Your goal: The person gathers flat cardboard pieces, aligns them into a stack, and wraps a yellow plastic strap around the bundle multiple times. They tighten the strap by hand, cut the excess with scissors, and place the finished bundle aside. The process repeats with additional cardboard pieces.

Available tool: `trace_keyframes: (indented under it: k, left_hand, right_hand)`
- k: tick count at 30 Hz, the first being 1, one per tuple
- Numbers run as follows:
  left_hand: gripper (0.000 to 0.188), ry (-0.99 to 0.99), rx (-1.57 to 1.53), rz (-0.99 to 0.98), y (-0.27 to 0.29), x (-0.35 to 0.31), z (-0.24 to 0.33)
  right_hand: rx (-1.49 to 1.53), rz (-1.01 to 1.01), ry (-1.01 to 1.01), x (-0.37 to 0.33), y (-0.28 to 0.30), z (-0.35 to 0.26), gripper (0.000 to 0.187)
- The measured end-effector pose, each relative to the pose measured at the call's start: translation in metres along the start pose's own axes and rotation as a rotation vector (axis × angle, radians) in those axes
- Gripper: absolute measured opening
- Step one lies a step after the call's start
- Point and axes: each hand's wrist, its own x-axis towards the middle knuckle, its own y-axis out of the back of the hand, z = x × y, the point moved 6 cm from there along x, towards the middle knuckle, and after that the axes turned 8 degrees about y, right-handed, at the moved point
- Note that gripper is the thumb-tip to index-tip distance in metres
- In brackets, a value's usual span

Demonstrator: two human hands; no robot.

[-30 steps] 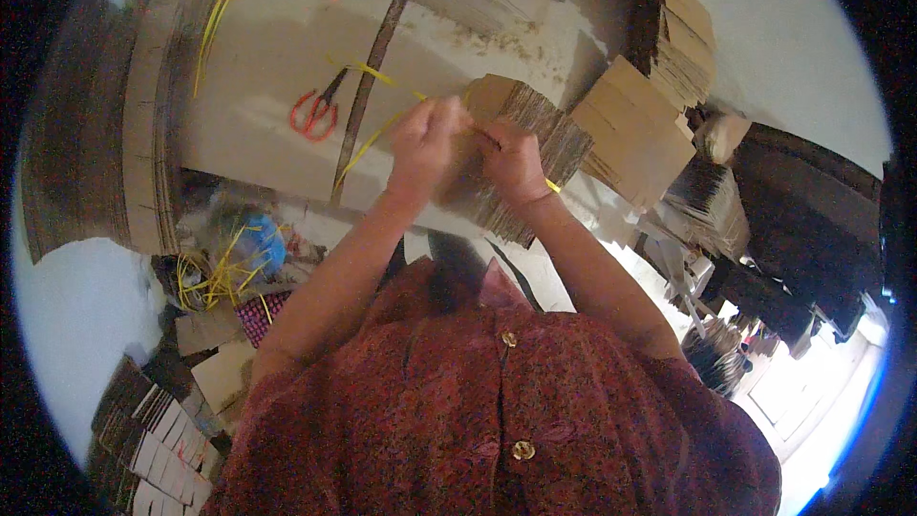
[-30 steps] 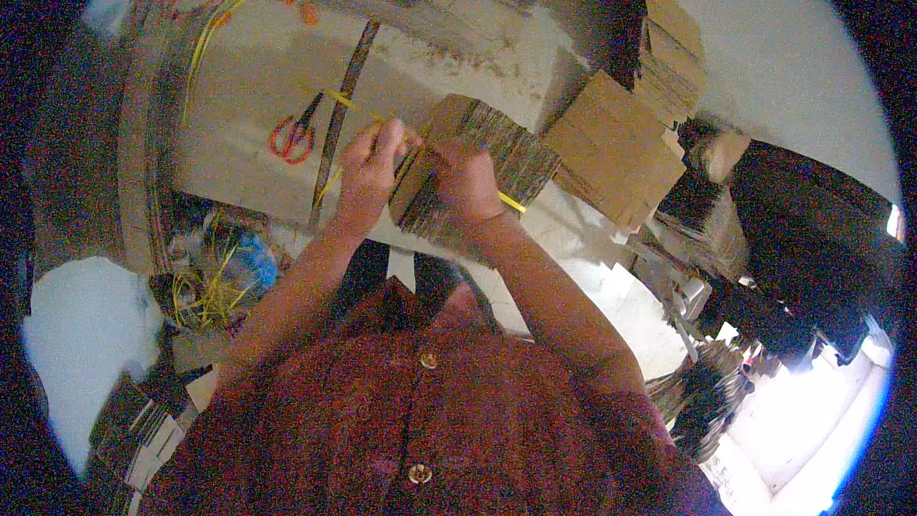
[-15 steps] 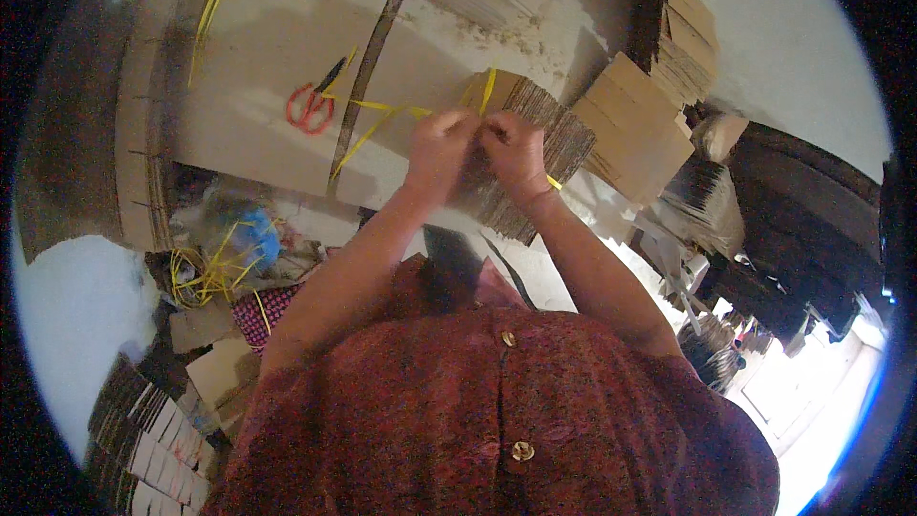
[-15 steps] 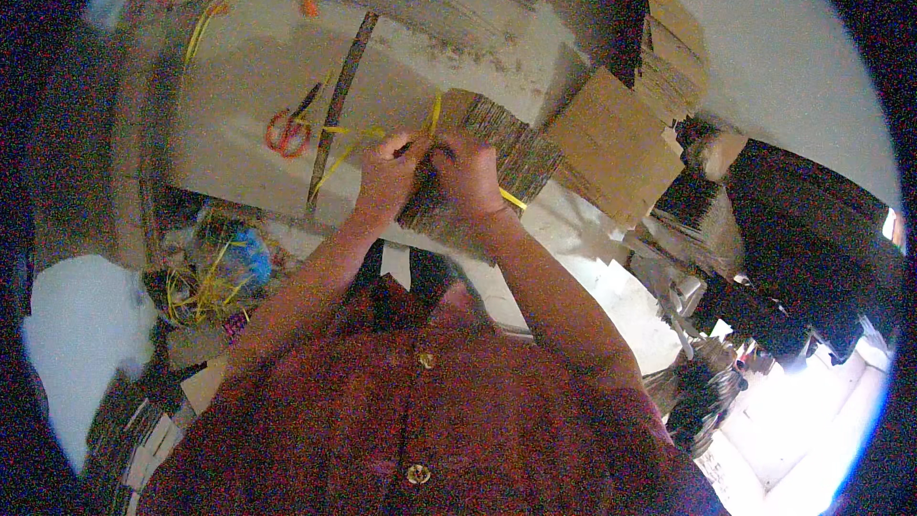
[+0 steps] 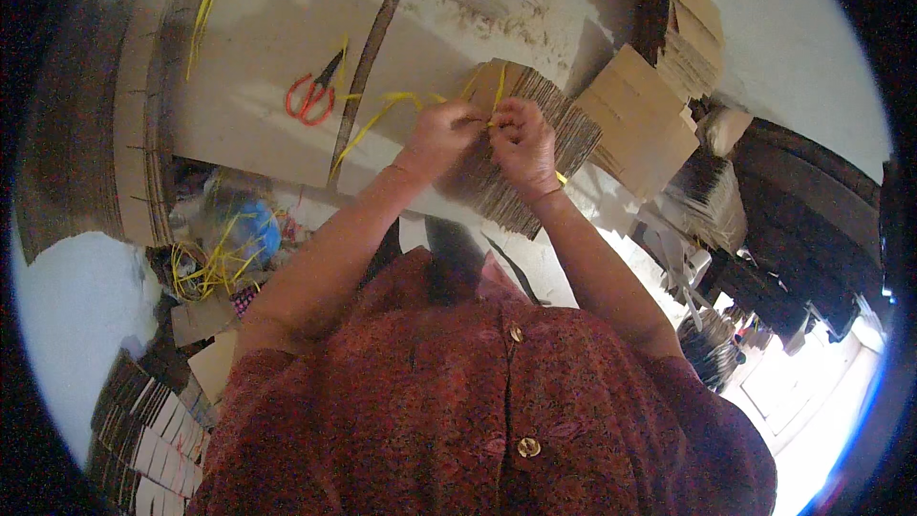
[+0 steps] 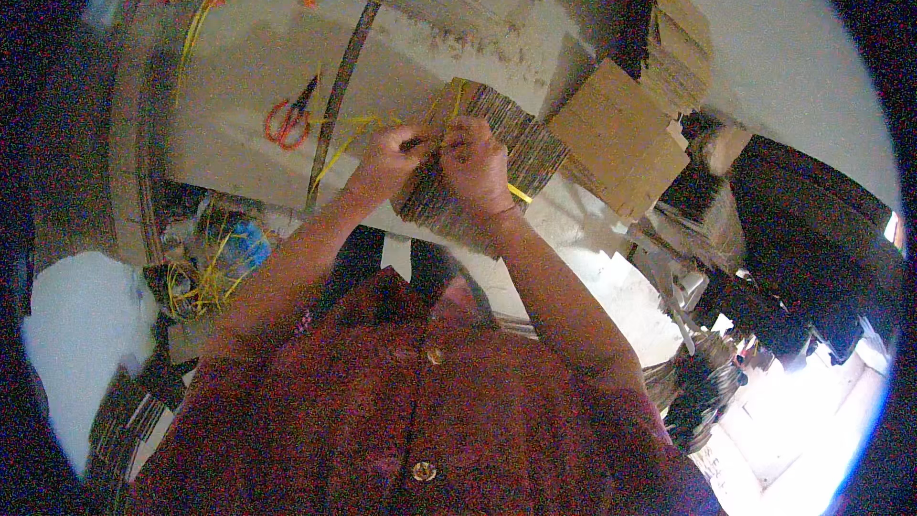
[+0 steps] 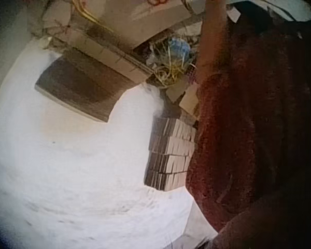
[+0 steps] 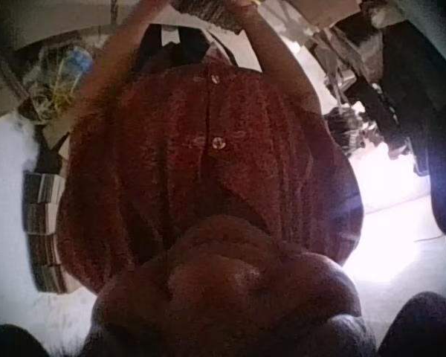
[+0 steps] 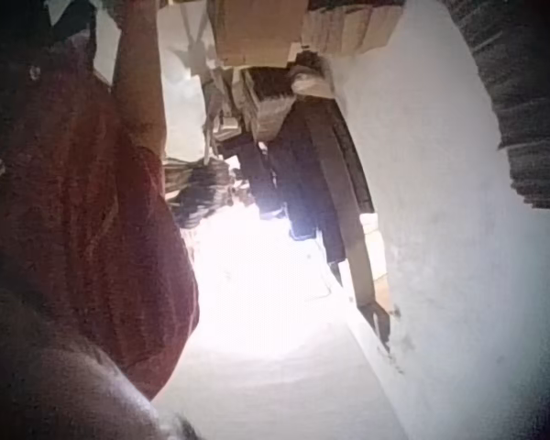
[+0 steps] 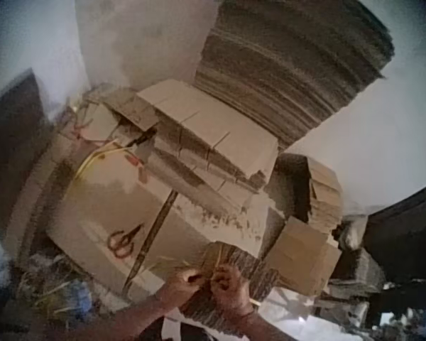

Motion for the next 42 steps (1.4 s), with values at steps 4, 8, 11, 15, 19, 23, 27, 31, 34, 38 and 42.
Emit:
trace_keyframes:
  k: [4,8,11,15,19,23,27,31,34,38,42]
  left_hand:
    - [0.017,0.025,0.084,-0.036,0.0,-0.002,0.005]
    - [0.017,-0.007,0.056,-0.104,0.0,0.006,-0.006]
    - [0.015,0.023,0.061,-0.179,-0.003,0.014,-0.013]
    - [0.019,0.39,-0.392,-0.487,-0.005,0.021,-0.027]
    - [0.009,0.736,-0.456,-0.565,-0.009,0.021,-0.034]
    - [0.008,0.518,-0.28,-0.542,-0.002,0.025,-0.022]
    - [0.01,0.006,0.191,-0.389,0.015,0.03,0.011]
    - [0.013,-0.177,0.232,-0.258,0.018,0.037,-0.002]
    - [0.014,-0.104,0.473,-0.221,0.008,0.043,-0.023]
    - [0.016,-0.05,0.36,-0.239,0.0,0.05,-0.039]
    - [0.017,0.043,0.256,-0.268,0.047,0.069,-0.071]
  right_hand:
    - [-0.069,0.051,0.069,-0.003,0.002,-0.009,0.028]
    - [-0.264,0.106,0.265,-0.01,0.002,-0.027,0.021]
    - [-0.338,0.183,0.381,-0.01,0.003,-0.039,0.016]
    - [-0.404,0.135,0.438,-0.008,0.001,-0.046,0.012]
    - [-0.35,0.066,0.38,-0.009,0.002,-0.054,0.01]
    - [-0.461,0.02,0.437,-0.005,-0.002,-0.054,0.01]
    - [-0.386,0.08,0.342,-0.007,0.002,-0.052,0.007]
    - [-0.448,-0.023,0.329,-0.004,0.006,-0.062,0.007]
    - [-0.454,-0.016,0.295,-0.011,0.008,-0.053,0.009]
    - [-0.477,0.037,0.227,-0.017,0.011,-0.044,0.008]
    - [-0.428,-0.005,0.344,-0.021,0.021,-0.043,0.014]
